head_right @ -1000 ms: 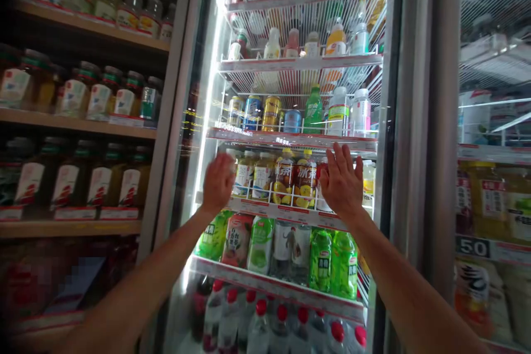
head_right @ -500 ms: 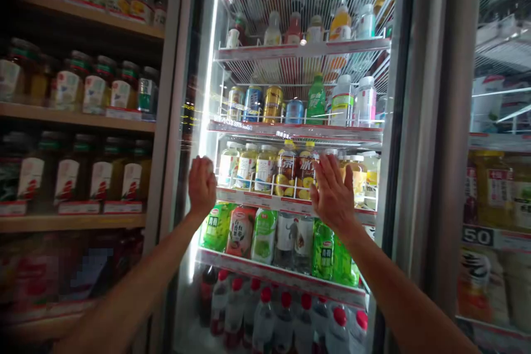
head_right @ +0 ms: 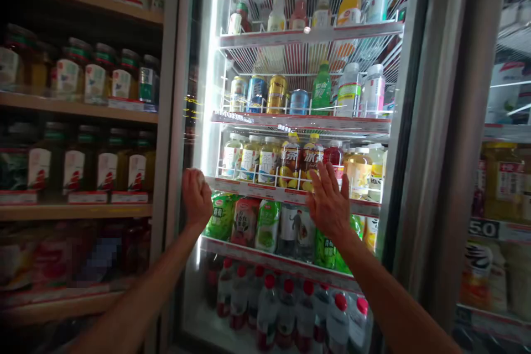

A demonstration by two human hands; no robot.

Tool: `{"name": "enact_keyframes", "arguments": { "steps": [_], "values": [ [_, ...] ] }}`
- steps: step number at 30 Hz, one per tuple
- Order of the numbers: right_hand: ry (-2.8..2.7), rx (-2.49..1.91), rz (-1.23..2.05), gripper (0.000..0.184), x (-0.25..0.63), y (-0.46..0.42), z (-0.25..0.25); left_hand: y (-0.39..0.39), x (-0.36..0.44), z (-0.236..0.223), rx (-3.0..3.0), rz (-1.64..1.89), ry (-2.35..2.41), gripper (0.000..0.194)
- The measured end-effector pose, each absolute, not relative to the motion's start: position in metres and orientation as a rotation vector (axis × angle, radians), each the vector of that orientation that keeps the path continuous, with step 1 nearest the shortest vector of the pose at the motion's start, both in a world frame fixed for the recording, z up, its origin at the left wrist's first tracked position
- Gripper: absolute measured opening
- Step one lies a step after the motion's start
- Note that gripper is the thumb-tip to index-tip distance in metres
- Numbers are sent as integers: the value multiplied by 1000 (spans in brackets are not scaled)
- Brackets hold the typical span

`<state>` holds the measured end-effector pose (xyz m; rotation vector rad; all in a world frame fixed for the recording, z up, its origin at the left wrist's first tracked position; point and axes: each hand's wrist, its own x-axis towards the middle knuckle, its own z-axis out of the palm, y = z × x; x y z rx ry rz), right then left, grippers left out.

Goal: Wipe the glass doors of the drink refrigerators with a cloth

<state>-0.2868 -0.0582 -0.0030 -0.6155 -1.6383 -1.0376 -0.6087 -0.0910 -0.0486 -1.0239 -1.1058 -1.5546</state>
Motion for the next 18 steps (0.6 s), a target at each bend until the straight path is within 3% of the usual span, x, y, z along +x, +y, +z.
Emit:
{"name": "enact_keyframes", "arguments": {
  "steps": [7, 14, 18],
  "values": [
    [-1706, -583, -1012, 64, -305, -61, -21, -85, -536, -75, -1570, -1122, -847, 49],
    [-1689, -591, -999, 65, -292, -61, -28, -99, -641, -102, -1048, -1517, -1107, 54],
    [-1725, -608, -999, 65, -297, -64, -37, -93, -596, -111, -1188, -1490, -1055, 56]
  ]
}}
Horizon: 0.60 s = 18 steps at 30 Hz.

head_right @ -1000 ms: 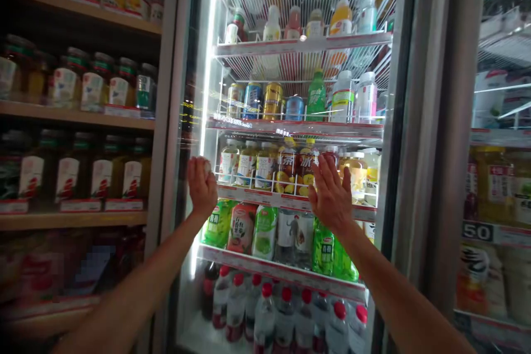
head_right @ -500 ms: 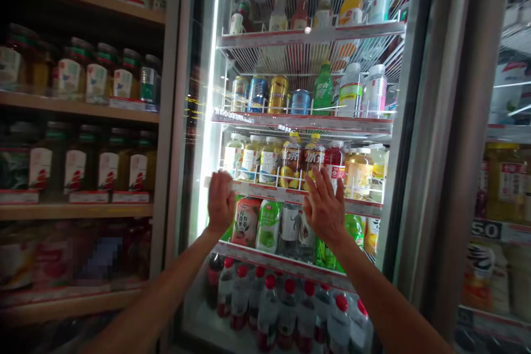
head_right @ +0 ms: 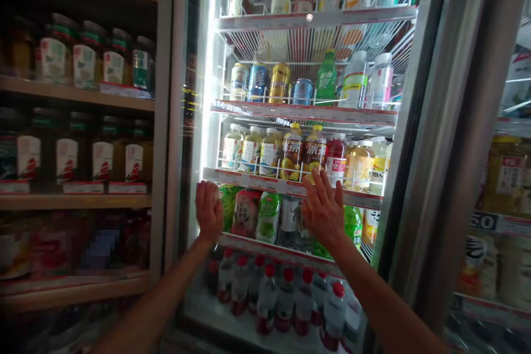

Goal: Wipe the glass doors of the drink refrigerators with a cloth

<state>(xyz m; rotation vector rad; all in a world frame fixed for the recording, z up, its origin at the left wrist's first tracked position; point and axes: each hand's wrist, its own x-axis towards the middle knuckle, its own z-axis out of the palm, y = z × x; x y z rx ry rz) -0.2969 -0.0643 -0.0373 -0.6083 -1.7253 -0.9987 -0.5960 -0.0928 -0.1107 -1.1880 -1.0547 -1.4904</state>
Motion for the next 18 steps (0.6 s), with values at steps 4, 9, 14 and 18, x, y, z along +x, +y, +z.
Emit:
{"name": "enact_keyframes", "arguments": {
  "steps": [4, 9, 14, 18],
  "values": [
    [-1765, -583, -971, 64, -312, -71, -46, -88, -539, -114, -1615, -1160, -852, 52],
    [-1790, -593, -947, 64, -312, -79, -53, -98, -602, -122, -1264, -1420, -1061, 51],
    [-1802, -621, -949, 63, -306, -79, -59, -95, -589, -135, -1172, -1529, -1107, 55],
    [-1794, -613, -942, 63, -308, -80, -60, -89, -528, -152, -1556, -1201, -887, 50]
  ]
}}
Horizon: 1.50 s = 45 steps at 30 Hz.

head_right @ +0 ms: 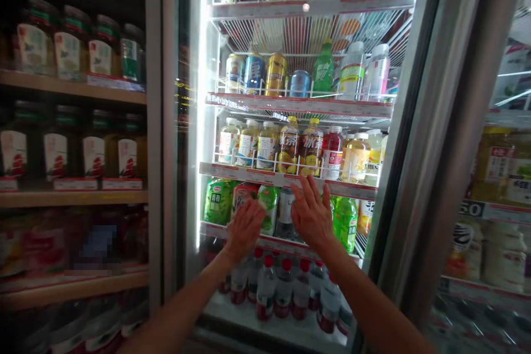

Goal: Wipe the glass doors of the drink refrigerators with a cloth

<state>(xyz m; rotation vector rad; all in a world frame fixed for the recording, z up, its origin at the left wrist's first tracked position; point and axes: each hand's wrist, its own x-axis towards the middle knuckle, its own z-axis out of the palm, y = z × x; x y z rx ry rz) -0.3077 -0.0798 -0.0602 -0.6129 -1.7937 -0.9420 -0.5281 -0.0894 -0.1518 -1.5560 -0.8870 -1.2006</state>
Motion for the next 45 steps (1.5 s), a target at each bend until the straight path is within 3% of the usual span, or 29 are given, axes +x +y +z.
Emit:
{"name": "enact_keyframes", "arguments": {
  "steps": [3, 7, 15, 22, 30, 37, 43, 45],
  "values": [
    [-1784, -614, -935, 63, -304, -80, -60, -94, -545, -160, -1527, -1186, -941, 53],
    [-1785, -645, -932, 64, -295, -78, -65, -98, -590, -158, -1185, -1492, -1143, 60],
    [-1781, -664, -954, 62, -293, -75, -71, -82, -501, -129, -1566, -1205, -908, 52],
    [-1723, -717, -953, 62, -263, -66, -67, -81, -567, -81, -1015, -1699, -1168, 49],
    [-1695, -657, -979, 60, -272, -64, -64, -83, -484, -76, -1628, -986, -829, 47],
    [-1593, -723, -979, 61, -244, -52, -49, -81, -537, 5, -1131, -1543, -1169, 49],
    [-1572, -726, -981, 63, -240, -51, -47, -76, -456, -15, -1671, -967, -799, 50],
    [-1565, -733, -985, 63, -233, -51, -46, -77, -465, 1, -1641, -1035, -859, 47]
  ]
}}
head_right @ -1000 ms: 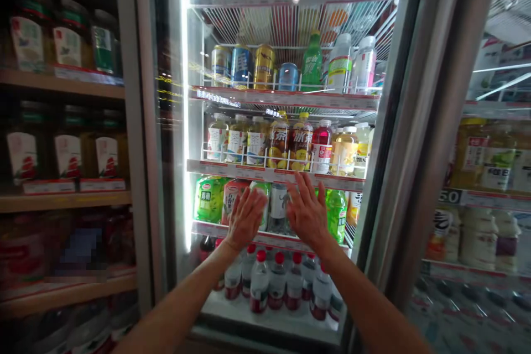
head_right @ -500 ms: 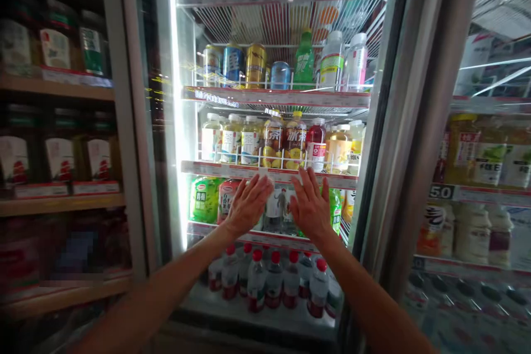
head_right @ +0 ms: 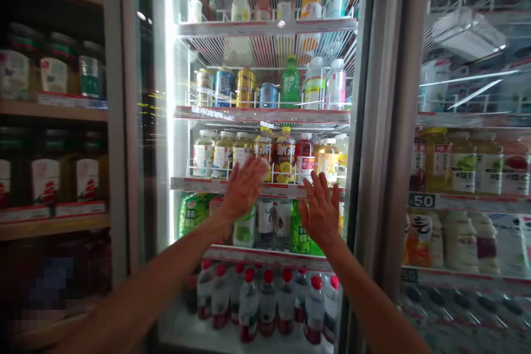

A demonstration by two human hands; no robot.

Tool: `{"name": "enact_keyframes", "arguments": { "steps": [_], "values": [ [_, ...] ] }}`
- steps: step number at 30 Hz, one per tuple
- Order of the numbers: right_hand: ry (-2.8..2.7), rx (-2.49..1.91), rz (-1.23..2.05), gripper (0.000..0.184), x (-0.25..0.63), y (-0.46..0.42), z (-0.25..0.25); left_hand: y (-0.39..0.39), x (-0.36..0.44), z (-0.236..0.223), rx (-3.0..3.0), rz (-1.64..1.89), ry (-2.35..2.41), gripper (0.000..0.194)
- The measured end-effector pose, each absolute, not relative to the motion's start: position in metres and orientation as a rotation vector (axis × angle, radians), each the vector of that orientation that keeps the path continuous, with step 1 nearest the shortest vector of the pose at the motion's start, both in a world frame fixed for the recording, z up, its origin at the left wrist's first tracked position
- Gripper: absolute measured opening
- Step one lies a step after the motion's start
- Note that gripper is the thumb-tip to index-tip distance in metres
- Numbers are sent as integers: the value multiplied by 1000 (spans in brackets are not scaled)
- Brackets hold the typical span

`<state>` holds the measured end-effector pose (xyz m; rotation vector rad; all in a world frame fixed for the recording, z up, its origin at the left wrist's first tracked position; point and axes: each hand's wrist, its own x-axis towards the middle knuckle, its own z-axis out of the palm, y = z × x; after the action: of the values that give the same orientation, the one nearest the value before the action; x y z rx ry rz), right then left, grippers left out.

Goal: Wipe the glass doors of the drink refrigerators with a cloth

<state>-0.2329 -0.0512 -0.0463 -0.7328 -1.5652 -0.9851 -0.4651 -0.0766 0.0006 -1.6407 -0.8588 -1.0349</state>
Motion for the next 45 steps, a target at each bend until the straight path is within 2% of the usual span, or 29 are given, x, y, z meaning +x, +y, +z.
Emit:
{"name": "enact_keyframes", "arguments": {
  "steps": [2, 5, 9, 13, 14, 18, 20, 25, 30, 32, 36, 39, 45],
  "values": [
    [-1548, -748, -987, 63, -223, -50, -45, -78, -491, 28, -1430, -1339, -1055, 43],
    [-1521, -779, -985, 61, -210, -48, -44, -77, -515, 62, -1234, -1541, -1146, 48],
    [-1515, -753, -991, 61, -213, -45, -41, -72, -464, 48, -1390, -1385, -1041, 46],
    [-1512, -713, -995, 61, -218, -45, -38, -67, -420, 29, -1767, -807, -674, 52],
    [-1508, -712, -988, 61, -217, -45, -37, -68, -423, 34, -1756, -813, -693, 53],
    [-1494, -637, -913, 61, -217, -51, -26, -70, -450, 76, -1456, -1368, -1092, 58],
    [-1507, -492, -835, 61, -229, -57, -12, -70, -450, 88, -1451, -1469, -1169, 64],
    [-1628, -186, -591, 57, -291, -68, 40, -75, -428, 79, -1679, -1280, -1105, 65],
    [-1729, -421, -652, 46, -345, -69, 73, -92, -481, 71, -1712, -1072, -1076, 69],
    [-1683, -574, -766, 44, -365, -71, 76, -97, -518, 71, -1668, -1095, -1052, 64],
    [-1624, -661, -959, 46, -396, -71, 80, -97, -574, 74, -1199, -1534, -1143, 39],
    [-1559, -600, -1061, 44, -366, -59, 87, -94, -582, 76, -1207, -1522, -1141, 35],
    [-1062, -706, -935, 43, -224, -26, 100, -87, -567, 64, -1439, -1056, -1020, 55]
  ]
}}
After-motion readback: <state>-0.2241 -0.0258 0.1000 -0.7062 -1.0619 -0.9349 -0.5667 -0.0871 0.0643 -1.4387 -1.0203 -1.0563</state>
